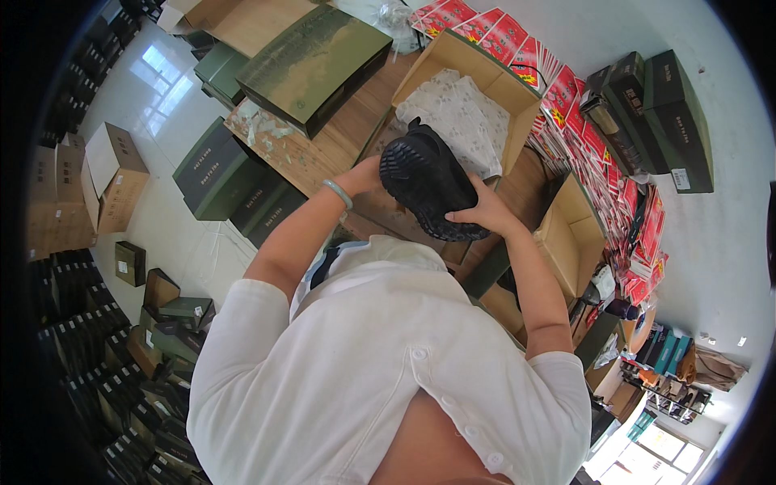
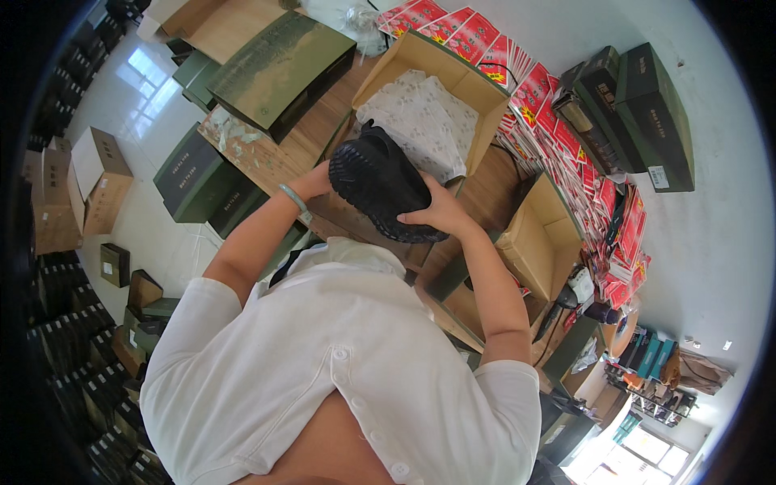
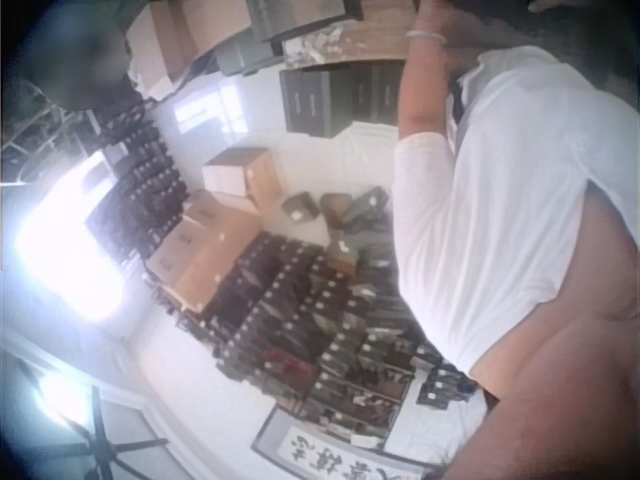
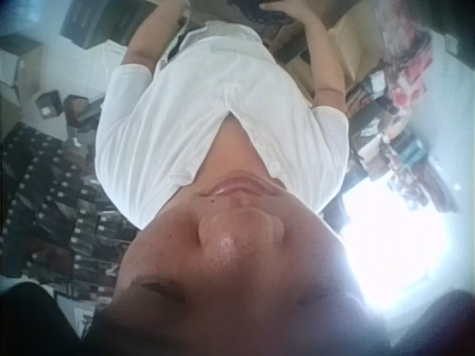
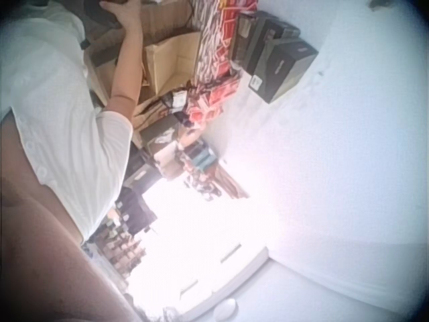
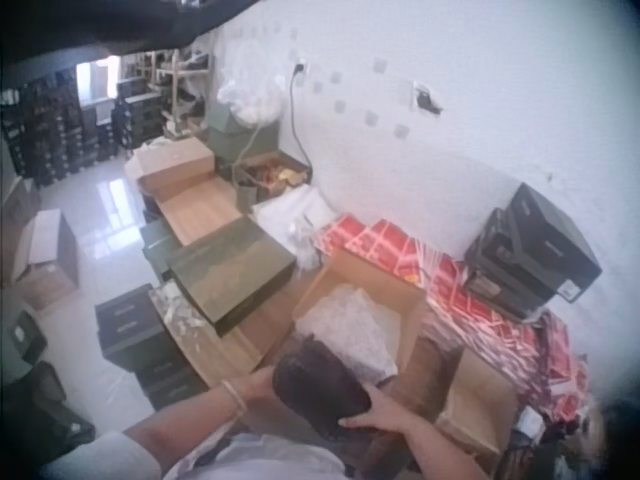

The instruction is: The person places a black shoe into a green shoebox, covers it with tissue paper, closes the box, and uses a handheld heat gun to apply heat to a label on the box. The person then stacks the sealed box with others and repeats the process with another shoe.

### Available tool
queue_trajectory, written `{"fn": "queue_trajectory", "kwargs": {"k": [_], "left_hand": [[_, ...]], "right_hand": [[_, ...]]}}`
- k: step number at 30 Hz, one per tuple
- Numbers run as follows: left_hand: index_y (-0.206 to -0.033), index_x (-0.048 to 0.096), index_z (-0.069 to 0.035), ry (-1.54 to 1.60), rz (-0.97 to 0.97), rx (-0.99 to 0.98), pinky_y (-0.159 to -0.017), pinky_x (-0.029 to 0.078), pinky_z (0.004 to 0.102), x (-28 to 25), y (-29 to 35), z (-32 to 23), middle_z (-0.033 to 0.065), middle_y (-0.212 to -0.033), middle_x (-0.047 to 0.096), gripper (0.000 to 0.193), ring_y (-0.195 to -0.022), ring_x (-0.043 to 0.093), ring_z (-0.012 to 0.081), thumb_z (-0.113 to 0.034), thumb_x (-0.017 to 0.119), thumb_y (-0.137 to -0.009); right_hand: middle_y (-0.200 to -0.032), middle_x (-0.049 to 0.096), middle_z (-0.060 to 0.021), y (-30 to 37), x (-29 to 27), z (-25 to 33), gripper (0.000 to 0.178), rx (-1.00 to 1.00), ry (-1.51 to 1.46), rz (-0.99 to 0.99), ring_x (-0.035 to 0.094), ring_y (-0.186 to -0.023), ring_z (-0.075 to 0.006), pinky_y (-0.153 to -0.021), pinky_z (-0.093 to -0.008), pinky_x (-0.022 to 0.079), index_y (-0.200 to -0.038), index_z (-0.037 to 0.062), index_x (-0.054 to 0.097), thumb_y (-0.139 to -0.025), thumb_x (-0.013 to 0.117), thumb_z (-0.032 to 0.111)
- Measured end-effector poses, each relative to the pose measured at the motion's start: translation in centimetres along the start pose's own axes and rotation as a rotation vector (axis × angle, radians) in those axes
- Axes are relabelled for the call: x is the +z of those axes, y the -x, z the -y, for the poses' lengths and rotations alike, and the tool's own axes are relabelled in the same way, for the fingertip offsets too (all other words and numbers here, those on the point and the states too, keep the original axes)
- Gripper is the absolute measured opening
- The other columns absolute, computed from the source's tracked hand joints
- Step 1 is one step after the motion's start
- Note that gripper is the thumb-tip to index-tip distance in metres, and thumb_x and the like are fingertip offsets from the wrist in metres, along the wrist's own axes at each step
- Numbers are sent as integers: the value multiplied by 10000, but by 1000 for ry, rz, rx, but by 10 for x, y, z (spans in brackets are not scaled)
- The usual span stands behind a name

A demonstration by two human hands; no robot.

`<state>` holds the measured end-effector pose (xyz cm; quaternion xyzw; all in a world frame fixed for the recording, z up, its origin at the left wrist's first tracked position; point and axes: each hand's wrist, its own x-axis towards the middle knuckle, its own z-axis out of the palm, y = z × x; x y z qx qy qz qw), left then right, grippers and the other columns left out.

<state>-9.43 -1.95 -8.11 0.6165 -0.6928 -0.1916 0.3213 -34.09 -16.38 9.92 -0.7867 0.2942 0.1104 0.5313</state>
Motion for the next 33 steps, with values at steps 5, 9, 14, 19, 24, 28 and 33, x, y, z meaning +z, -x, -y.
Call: {"fn": "queue_trajectory", "kwargs": {"k": [5, 9, 14, 19, 24, 28, 33], "left_hand": [[-1257, 585, -64, 520, 147, -431, -876, 535, 386, -26, 1, -36, 99, -1160, 653, 398, -964, 660, 257, -243, 628, -904], [-1218, 594, -30, 392, 50, -67, -847, 550, 410, -3, 18, -11, 128, -1123, 652, 380, -931, 663, 268, -235, 634, -902], [-1242, 557, 15, 1412, 150, -1195, -1011, 462, 489, -13, 30, -49, 220, -1281, 559, 354, -1177, 551, 382, -138, 567, -922], [-1313, 458, 62, 1730, 107, -1024, -1067, 417, 500, -29, 60, -50, 276, -1294, 521, 388, -1241, 493, 424, -48, 395, -946], [-1349, 430, 52, 1478, 6, -1238, -986, 483, 466, -38, 77, -57, 283, -1229, 560, 414, -1127, 576, 415, -59, 377, -954], [-1319, 474, 8, 731, -28, -1082, -825, 530, 445, -75, 59, -103, 220, -1117, 629, 385, -910, 652, 343, -92, 434, -949], [-1250, 568, -90, -45, -266, -327, -900, 468, 450, -39, 56, -100, 165, -1138, 627, 343, -1013, 593, 347, -138, 567, -910]], "right_hand": [[-1313, 533, -228, -8, 16, -22, 1023, 9, 16, -112, 524, -1224, -314, -1040, -348, 398, -1414, -42, 350, -618, 852, 360], [-1311, 531, -261, -23, 38, -33, 1019, -4, 193, -183, 528, -1210, -377, -1030, -388, 415, -1389, -6, 399, -584, 840, 435], [-1284, 547, -238, -23, 60, -44, 1013, -7, 350, -237, 515, -1179, -409, -1016, -429, 418, -1401, 29, 401, -588, 820, 466], [-1268, 555, -208, -26, 76, -55, 1014, 67, 421, -242, 485, -1189, -418, -1035, -463, 386, -1424, 83, 386, -591, 810, 476], [-1304, 525, -199, -30, 99, -63, 1059, 98, 532, -184, 451, -1229, -407, -1051, -485, 360, -1459, 141, 352, -585, 824, 508], [-1280, 527, -193, -40, 123, -76, 1134, 131, 612, -174, 459, -1200, -389, -1047, -492, 346, -1485, 159, 324, -570, 812, 617], [-1267, 528, -194, -46, 132, -80, 1066, 58, 607, -178, 469, -1159, -375, -1042, -480, 330, -1505, 160, 302, -671, 712, 683]]}}
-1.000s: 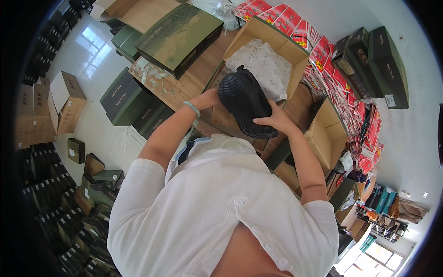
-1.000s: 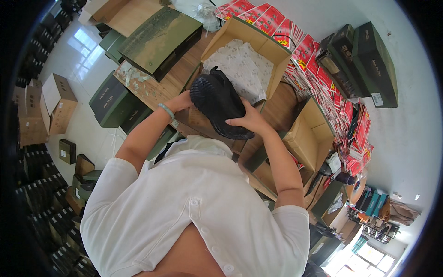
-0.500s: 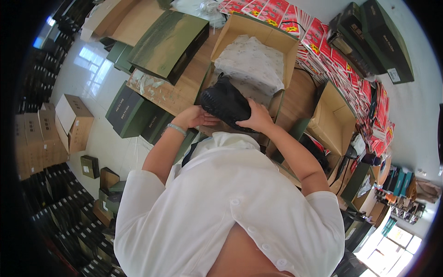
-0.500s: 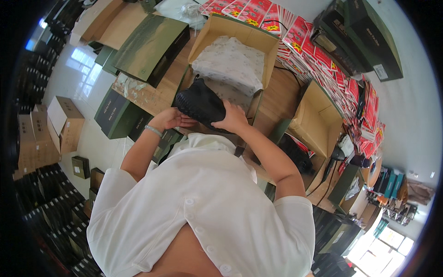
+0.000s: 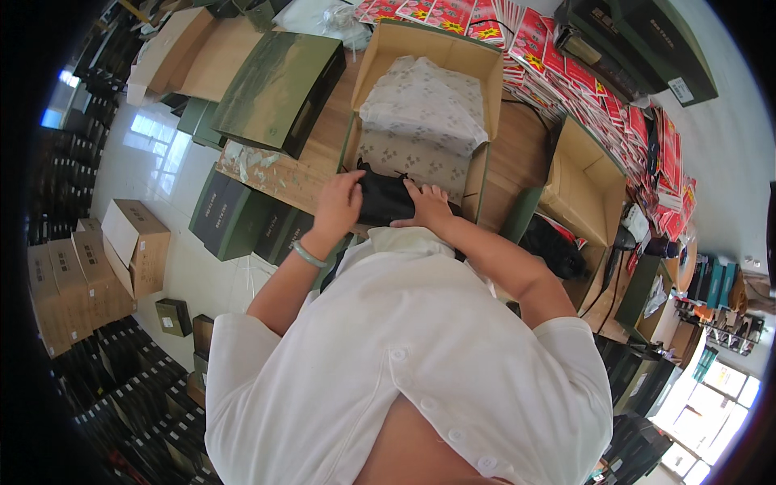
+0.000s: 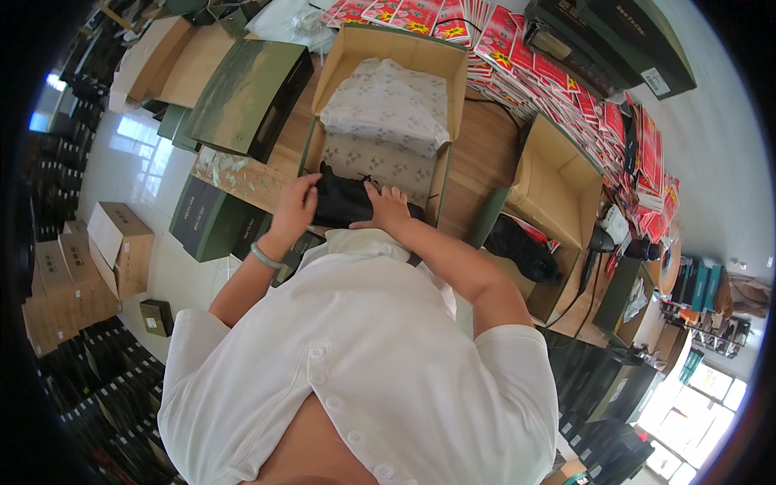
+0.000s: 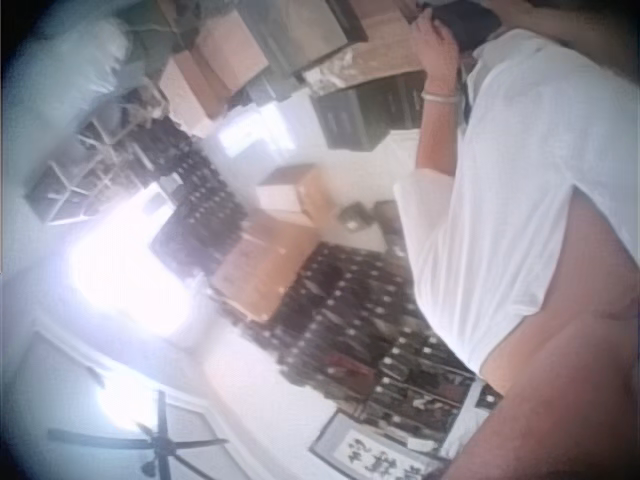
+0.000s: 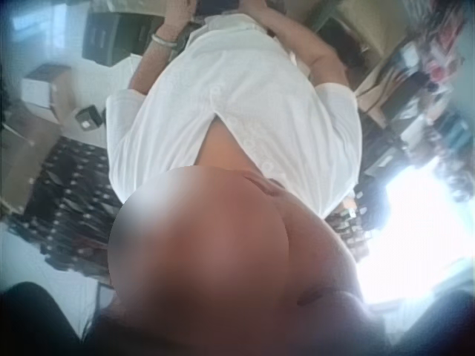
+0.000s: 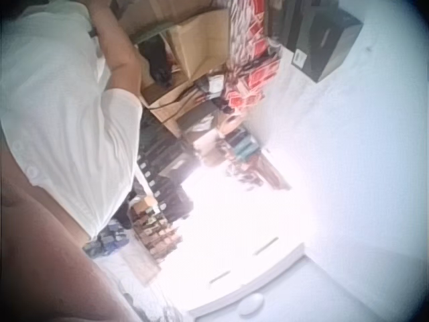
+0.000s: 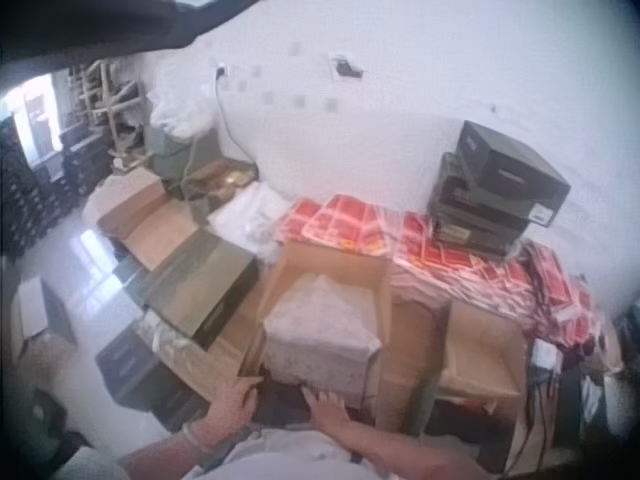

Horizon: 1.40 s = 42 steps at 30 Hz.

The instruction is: The person places a black shoe into a green shoebox, covers it with tissue paper, closes the box, and uses a handheld heat gun to apply heat to a label on the box. The person then stacks the sealed box with others and repeats the process with another shoe.

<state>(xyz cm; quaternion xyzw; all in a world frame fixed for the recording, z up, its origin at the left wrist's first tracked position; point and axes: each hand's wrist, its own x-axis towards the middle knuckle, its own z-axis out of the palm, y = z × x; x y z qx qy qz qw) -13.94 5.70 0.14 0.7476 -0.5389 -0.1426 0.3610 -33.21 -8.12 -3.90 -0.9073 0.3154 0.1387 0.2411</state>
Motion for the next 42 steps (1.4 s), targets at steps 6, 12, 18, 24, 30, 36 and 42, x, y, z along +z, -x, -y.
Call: {"fn": "queue_trajectory", "kwargs": {"k": [6, 12, 18, 24, 30, 36, 42], "left_hand": [[-1093, 670, -116, -241, 21, 231, -1017, 411, 451, 45, 19, -2, 124, -1259, 583, 235, -1227, 501, 348, -161, 613, -869], [-862, 709, -28, -242, 54, 257, -909, 474, 440, 54, 14, 6, 108, -1054, 651, 160, -1094, 589, 334, -183, 671, -841], [-795, 706, -12, -223, 0, 292, -850, 495, 428, 55, 13, -3, 96, -944, 658, 155, -1010, 621, 314, -163, 684, -824], [-776, 704, -13, -237, 4, 309, -821, 513, 410, 57, 13, -4, 82, -896, 654, 112, -943, 636, 294, -121, 693, -801], [-777, 709, -22, -244, -19, 268, -809, 523, 395, 59, 16, -7, 78, -888, 663, 74, -926, 644, 286, -92, 693, -792], [-793, 714, -18, -275, -13, 260, -812, 521, 390, 60, 14, -10, 75, -887, 669, 86, -929, 645, 283, -100, 694, -802], [-832, 724, -22, -282, 11, 230, -822, 520, 382, 62, 18, -3, 74, -929, 664, 112, -951, 641, 276, -121, 669, -833]], "right_hand": [[-1337, 500, -195, 13, 7, -19, 827, -123, -143, -63, 467, -1160, -388, -1032, -476, 343, -1495, 180, 332, -835, 605, 597], [-1394, 486, -168, 61, -9, -35, 512, -124, -432, -431, 471, -1223, -391, -1056, -459, 365, -1392, 159, 480, -920, 598, 318], [-1043, 625, -197, 167, -43, -197, 297, 618, -355, -1035, 571, -1037, -359, -923, -449, 448, -1112, -4, 609, -853, 602, 141], [-1225, 557, -224, 261, 45, -272, 554, 800, 314, -777, 524, -1124, -444, -968, -490, 424, -1364, 34, 462, -938, 543, 379], [-1224, 546, -179, 301, 24, -223, 326, 934, -277, -552, 543, -1069, -419, -910, -485, 440, -1153, 139, 674, -887, 628, 323], [-1163, 552, -168, 325, 8, -304, 286, 576, -214, -635, 502, -1132, -379, -985, -434, 422, -982, 138, 674, -718, 777, 103], [-1269, 550, -218, 325, 7, -353, 716, 667, -617, -303, 527, -1183, -395, -1032, -394, 408, -1261, 8, 490, -656, 839, 168]]}}
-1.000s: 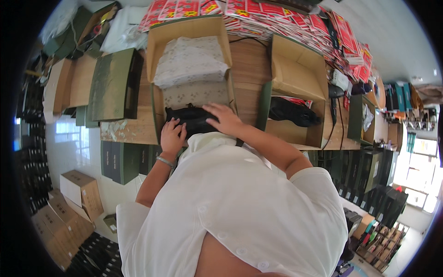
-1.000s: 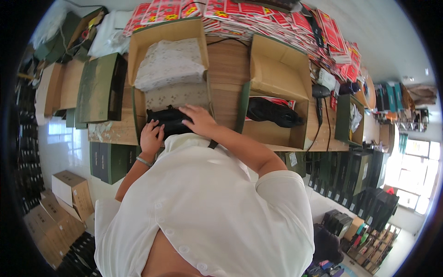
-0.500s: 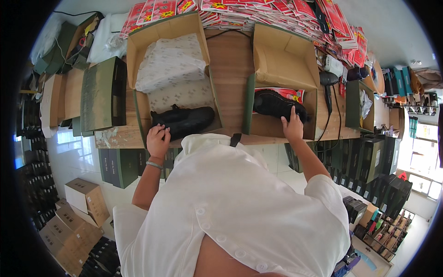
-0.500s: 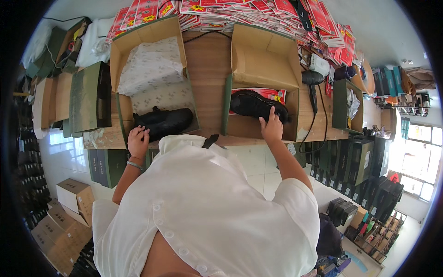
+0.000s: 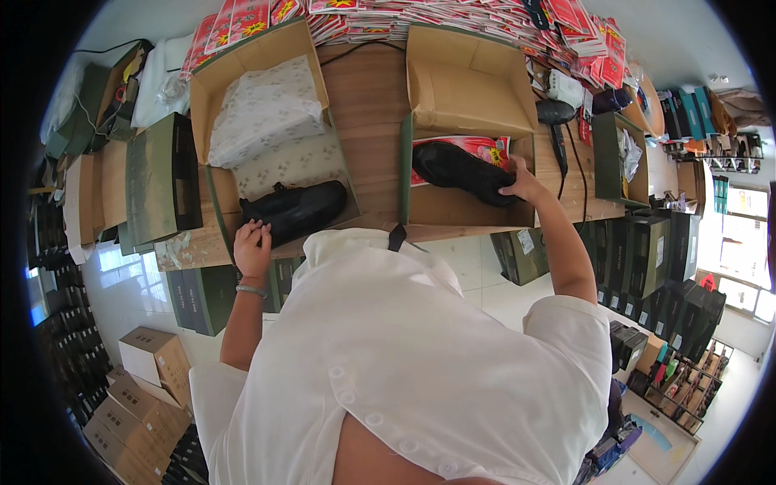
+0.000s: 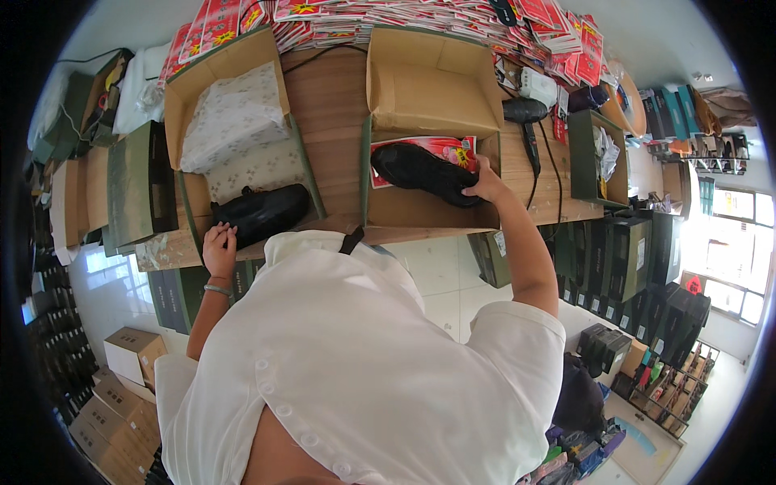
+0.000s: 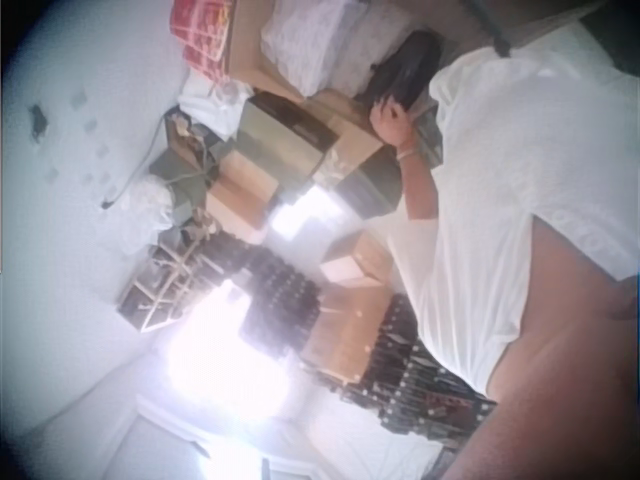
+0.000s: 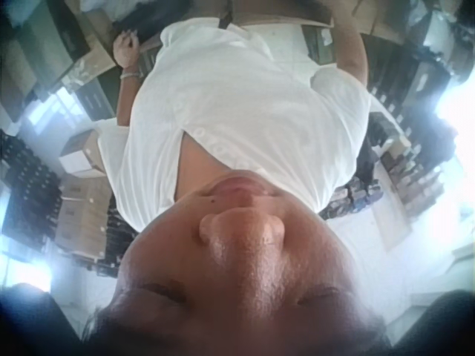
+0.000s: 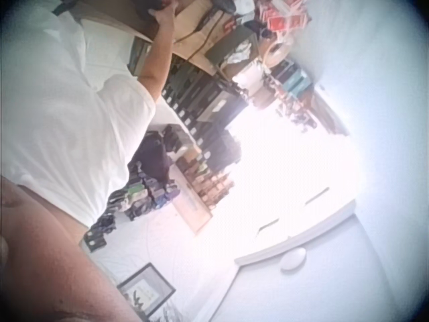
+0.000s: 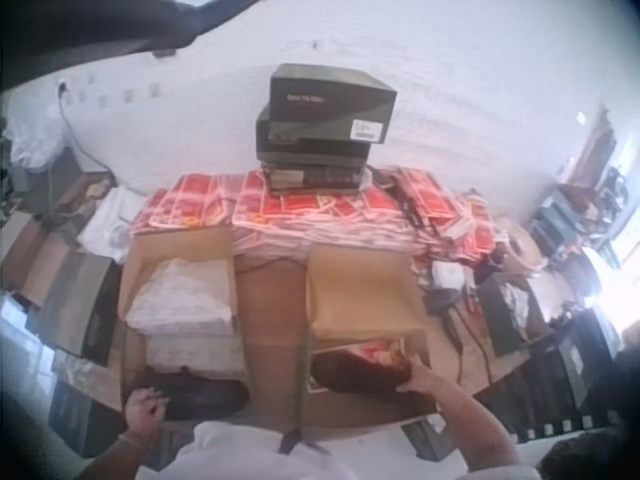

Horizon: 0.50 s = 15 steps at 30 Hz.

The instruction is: The person places a black shoe into a green shoebox, covers it with tissue paper, closes the box, and uses a handheld heat gun to apply heat to a label on the box. The person then stacks the sealed box with others and repeats the process with another shoe.

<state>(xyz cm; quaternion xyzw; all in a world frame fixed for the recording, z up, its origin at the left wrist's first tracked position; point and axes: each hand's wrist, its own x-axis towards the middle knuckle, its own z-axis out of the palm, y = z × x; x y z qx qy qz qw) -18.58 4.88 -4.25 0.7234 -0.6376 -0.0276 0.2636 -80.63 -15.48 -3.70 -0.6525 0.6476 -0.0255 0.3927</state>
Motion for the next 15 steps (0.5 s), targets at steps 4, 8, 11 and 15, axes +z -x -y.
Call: {"fn": "queue_trajectory", "kwargs": {"k": [4, 8, 11, 15], "left_hand": [[-839, 726, -28, -14, 3, -8, -823, 520, 379, 0, -1, -1, 72, -917, 660, 113, -952, 642, 268, -123, 665, -838], [-845, 727, -30, -13, 13, -13, -826, 519, 378, 1, -1, -1, 72, -915, 662, 111, -953, 643, 266, -121, 664, -840], [-844, 728, -28, -22, 8, -23, -828, 519, 378, 1, 1, 0, 71, -920, 666, 111, -954, 644, 267, -117, 661, -840], [-840, 730, -30, -16, -5, 3, -822, 522, 382, 2, 0, 1, 70, -922, 668, 110, -954, 644, 270, -111, 656, -841]], "right_hand": [[-1350, 507, -248, -13, -3, 4, 876, 98, 230, 275, 536, -1176, -419, -1013, -401, 426, -1374, 2, 392, -647, 843, 187], [-1235, 576, -246, -19, 10, 8, 748, 58, 445, 206, 566, -1155, -394, -971, -440, 470, -1298, 18, 472, -662, 825, 192], [-1175, 596, -239, -16, 29, 21, 545, 90, 656, 31, 586, -1131, -386, -938, -464, 499, -1198, 19, 534, -723, 759, 165], [-1233, 555, -232, -36, 37, -1, 419, 166, 643, -21, 591, -1116, -397, -922, -478, 511, -1171, 30, 529, -786, 662, 130]]}}
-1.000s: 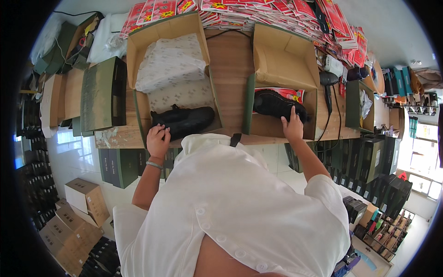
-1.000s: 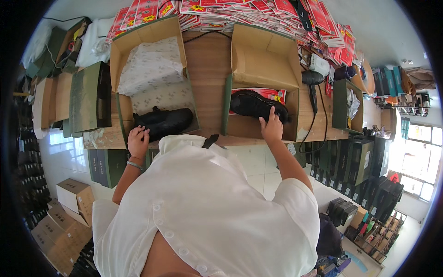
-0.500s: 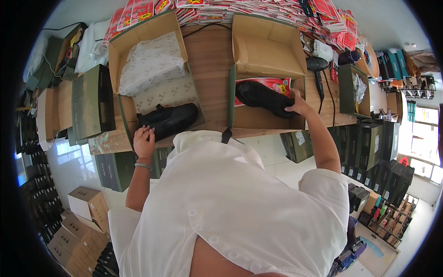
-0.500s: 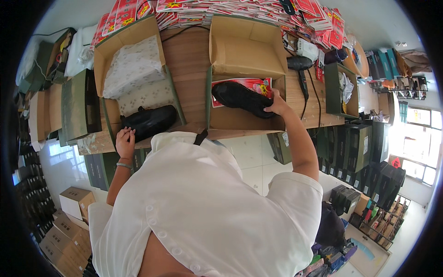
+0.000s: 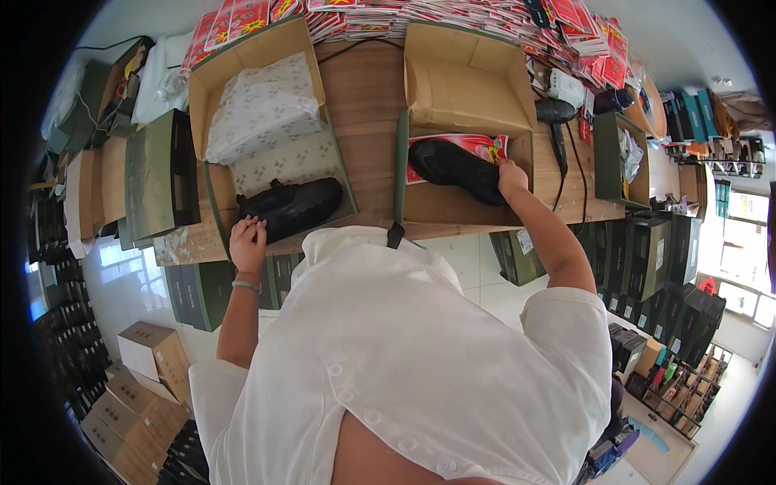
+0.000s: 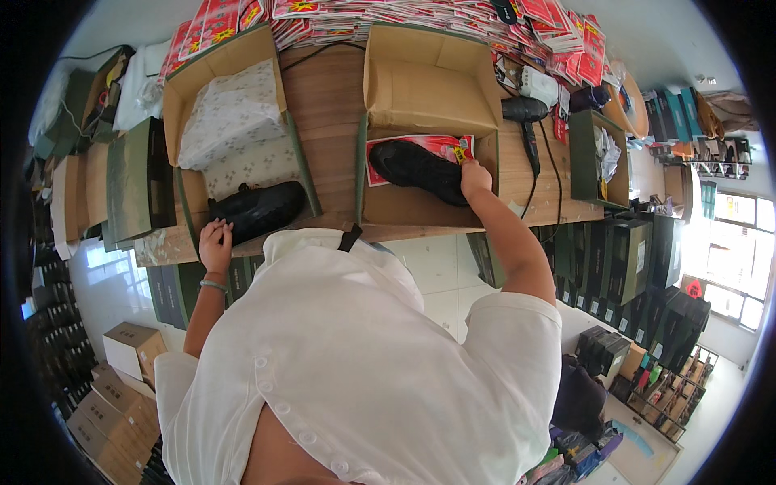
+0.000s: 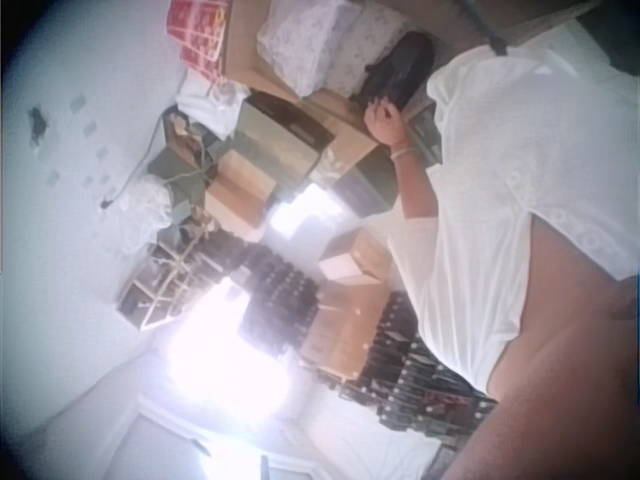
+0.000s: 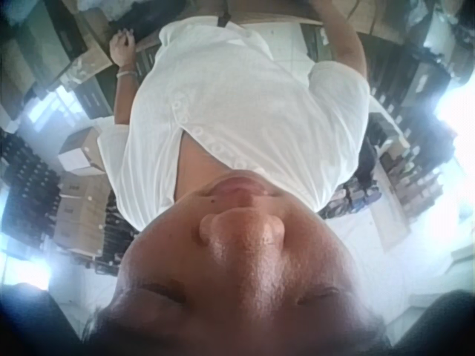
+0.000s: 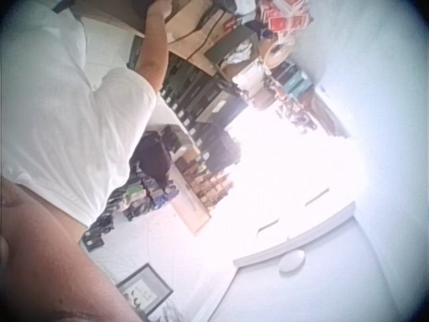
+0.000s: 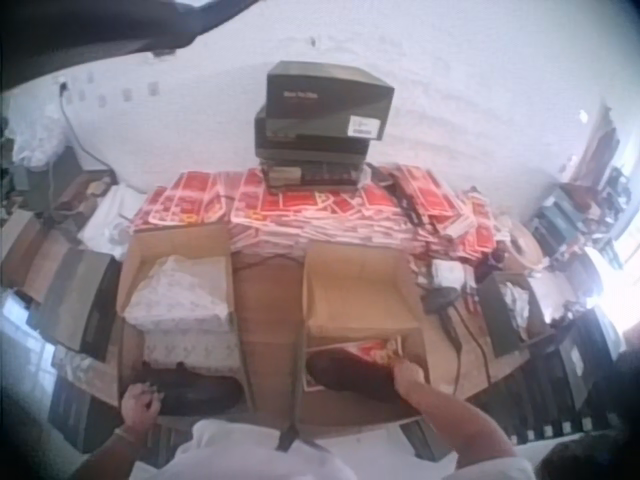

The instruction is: The person places a black shoe into a green shoebox, covers it with tissue paper, closes the box, and uses a handheld heat gun to apply heat to a label on the box. The person then stacks the sealed box with others and repeats the process with another shoe.

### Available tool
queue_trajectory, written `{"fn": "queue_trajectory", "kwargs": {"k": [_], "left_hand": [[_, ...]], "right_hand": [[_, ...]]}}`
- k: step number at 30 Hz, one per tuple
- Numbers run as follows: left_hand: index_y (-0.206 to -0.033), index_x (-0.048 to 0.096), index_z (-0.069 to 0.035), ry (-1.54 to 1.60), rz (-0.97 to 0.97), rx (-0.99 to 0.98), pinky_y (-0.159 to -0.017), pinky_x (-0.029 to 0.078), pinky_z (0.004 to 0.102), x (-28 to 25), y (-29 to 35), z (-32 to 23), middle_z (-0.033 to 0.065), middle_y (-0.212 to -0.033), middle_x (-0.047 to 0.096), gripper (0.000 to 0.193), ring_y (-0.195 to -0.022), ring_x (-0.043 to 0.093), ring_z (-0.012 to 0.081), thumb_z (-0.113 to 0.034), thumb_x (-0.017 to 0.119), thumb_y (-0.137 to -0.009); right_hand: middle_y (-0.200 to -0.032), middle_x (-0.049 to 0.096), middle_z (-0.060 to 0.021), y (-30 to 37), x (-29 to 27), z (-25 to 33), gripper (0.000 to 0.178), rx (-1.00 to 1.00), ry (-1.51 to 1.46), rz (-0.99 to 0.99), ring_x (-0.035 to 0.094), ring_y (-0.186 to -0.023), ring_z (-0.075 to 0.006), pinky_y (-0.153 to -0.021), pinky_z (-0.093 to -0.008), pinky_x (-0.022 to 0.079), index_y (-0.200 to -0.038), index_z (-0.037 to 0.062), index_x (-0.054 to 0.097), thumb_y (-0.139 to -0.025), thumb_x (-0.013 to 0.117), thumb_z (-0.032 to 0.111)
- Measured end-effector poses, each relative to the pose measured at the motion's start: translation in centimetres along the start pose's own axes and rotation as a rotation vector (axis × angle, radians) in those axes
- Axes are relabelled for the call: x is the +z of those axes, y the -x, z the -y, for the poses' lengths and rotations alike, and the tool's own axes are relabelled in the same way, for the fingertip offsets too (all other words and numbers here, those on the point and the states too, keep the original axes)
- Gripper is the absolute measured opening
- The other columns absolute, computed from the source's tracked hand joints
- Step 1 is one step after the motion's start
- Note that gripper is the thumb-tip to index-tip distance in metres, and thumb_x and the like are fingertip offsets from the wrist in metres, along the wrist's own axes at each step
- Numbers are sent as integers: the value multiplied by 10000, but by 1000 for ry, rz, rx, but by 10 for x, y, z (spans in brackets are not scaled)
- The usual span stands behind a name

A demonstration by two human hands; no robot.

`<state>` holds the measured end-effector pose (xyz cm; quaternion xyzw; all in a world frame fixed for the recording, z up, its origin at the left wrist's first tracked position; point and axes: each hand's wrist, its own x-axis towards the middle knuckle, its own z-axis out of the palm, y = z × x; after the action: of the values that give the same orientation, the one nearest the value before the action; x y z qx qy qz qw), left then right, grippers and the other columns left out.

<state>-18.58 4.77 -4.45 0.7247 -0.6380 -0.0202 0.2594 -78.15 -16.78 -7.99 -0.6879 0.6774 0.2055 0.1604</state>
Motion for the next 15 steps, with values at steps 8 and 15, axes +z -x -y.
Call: {"fn": "queue_trajectory", "kwargs": {"k": [8, 15], "left_hand": [[-831, 731, -36, 11, 1, -3, -830, 518, 378, 0, 1, 0, 71, -919, 671, 116, -963, 639, 264, -110, 646, -859], [-810, 732, -43, 19, -13, -14, -816, 523, 382, 0, 0, 0, 67, -922, 677, 106, -950, 641, 262, -120, 662, -831]], "right_hand": [[-1318, 521, -183, 21, -48, 29, 884, -107, 209, 277, 596, -1132, -365, -917, -441, 518, -1429, 111, 324, -681, 793, 174], [-1266, 539, -169, 37, -36, 31, 1070, -172, 228, 65, 607, -1092, -372, -887, -428, 532, -1512, 175, 175, -659, 821, 186]]}}
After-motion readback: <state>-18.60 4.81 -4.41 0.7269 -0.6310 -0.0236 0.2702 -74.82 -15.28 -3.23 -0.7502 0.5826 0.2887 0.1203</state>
